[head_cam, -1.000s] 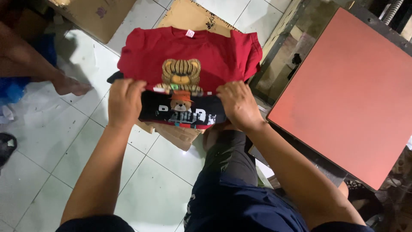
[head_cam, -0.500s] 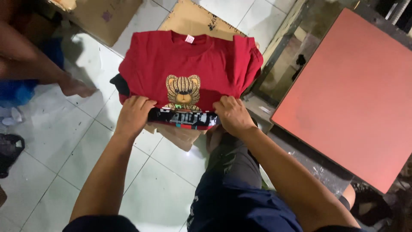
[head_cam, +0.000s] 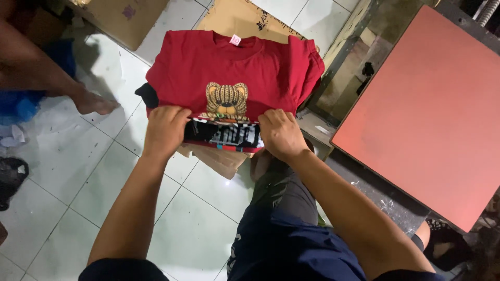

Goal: The person places various t-shirts onto a heat press machine, aligns them, and operates the press to apply designs. They handle black and red t-shirts with different graphics, including a bear and a bull, and use a blue cloth to wipe the press surface between uses.

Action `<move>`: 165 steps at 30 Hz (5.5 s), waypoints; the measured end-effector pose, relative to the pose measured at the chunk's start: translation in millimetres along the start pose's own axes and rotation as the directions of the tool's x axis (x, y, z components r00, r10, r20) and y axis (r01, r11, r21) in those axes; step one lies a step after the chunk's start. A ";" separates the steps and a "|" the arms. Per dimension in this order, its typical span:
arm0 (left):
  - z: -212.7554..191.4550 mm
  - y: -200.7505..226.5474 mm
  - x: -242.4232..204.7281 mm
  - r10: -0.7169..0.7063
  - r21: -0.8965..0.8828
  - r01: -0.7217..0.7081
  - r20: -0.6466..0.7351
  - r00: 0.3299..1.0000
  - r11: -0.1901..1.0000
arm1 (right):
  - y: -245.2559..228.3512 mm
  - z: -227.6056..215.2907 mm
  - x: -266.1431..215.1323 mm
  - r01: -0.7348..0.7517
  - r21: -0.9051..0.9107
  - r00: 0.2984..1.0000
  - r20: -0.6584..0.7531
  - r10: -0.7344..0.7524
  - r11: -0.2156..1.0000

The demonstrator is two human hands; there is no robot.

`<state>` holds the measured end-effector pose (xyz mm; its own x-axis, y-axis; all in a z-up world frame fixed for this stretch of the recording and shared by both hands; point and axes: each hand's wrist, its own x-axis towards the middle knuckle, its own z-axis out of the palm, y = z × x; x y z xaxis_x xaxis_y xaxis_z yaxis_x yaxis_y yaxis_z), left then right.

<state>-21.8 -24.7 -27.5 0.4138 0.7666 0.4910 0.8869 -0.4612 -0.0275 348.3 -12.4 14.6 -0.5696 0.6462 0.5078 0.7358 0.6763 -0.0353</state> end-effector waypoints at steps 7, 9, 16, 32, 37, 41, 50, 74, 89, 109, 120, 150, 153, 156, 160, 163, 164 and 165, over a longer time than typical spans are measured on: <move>-63.7 9.7 -2.2 0.008 0.048 -0.006 -0.060 0.998 0.999 | -22.1 -51.7 13.6 -0.010 0.099 0.996 -0.087 0.019 0.995; -53.3 11.8 -13.3 0.085 0.000 -0.085 -0.057 0.995 0.996 | -27.1 -43.0 0.6 -0.036 0.141 0.993 0.116 0.020 0.989; -39.4 42.3 -22.4 0.032 -0.108 -0.027 0.045 0.998 0.994 | -42.4 -19.0 -26.6 -0.054 0.042 0.992 0.118 0.049 0.998; -55.9 55.2 11.2 0.003 0.031 -0.009 0.189 0.982 0.999 | -26.1 -5.2 -23.2 0.001 -0.095 0.968 0.248 0.023 0.995; -58.1 73.5 13.0 -0.110 -0.070 0.130 0.238 0.965 0.989 | -8.6 14.4 -19.4 -0.066 -0.016 0.983 0.169 0.068 0.998; -48.8 75.6 10.0 -0.145 -0.080 0.165 0.218 0.965 0.983 | 4.8 22.2 -10.0 -0.319 0.184 0.926 0.272 0.263 0.930; -37.0 53.6 2.5 -0.068 -0.007 0.069 0.090 0.994 0.998 | -39.3 -34.6 -2.0 -0.079 -0.028 0.911 0.404 0.083 0.997; -26.3 24.8 -11.7 0.084 0.131 -0.096 0.096 0.992 0.987 | -13.6 21.7 -31.7 -0.219 -0.087 0.943 0.236 0.234 0.972; -70.7 -19.2 32.5 -0.220 -0.177 0.198 -0.117 0.968 0.964 | 10.2 -80.0 32.0 -0.332 0.123 0.929 0.215 0.301 0.935; -206.6 301.6 374.1 0.316 -0.734 -0.089 0.177 0.932 0.673 | 193.8 -478.3 -127.1 -0.739 -0.112 0.627 0.246 0.739 0.665; 56.4 405.0 265.1 0.403 -0.350 -0.402 -0.074 0.912 0.846 | 192.9 -277.5 -339.3 -0.644 -0.492 0.723 -0.143 0.676 0.586; 6.8 443.5 239.1 0.272 -0.609 -0.215 0.001 0.962 0.764 | 159.0 -255.9 -330.4 -0.716 -0.158 0.696 -0.240 0.677 0.680; 24.7 430.0 239.1 0.252 -0.678 -0.135 0.076 0.965 0.723 | 169.3 -261.0 -337.5 -0.746 0.034 0.649 -0.182 0.738 0.665; 5.9 446.0 247.1 0.171 -0.638 -0.102 0.047 0.984 0.763 | 172.3 -258.2 -331.7 -0.768 -0.015 0.629 -0.205 0.750 0.640; 28.0 451.0 244.6 0.102 -0.610 -0.066 0.025 0.994 0.790 | 178.3 -255.9 -333.2 -0.816 0.012 0.567 -0.181 0.804 0.578; 22.2 452.8 248.8 0.070 -0.578 -0.043 0.025 0.997 0.815 | 181.4 -260.0 -332.7 -0.833 0.081 0.531 -0.161 0.832 0.548; 23.3 451.6 251.5 0.058 -0.583 -0.006 0.071 0.996 0.812 | 183.3 -262.7 -328.7 -0.833 0.079 0.531 -0.165 0.831 0.548; 24.1 450.3 254.5 0.047 -0.586 0.031 0.118 0.992 0.810 | 185.2 -265.8 -324.5 -0.833 0.077 0.530 -0.169 0.831 0.547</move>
<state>487.8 -26.5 64.2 0.4764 0.7914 0.3831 0.6106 -0.6113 0.5035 766.8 -190.8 72.1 0.3711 0.8450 0.3851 0.8492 -0.1410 -0.5090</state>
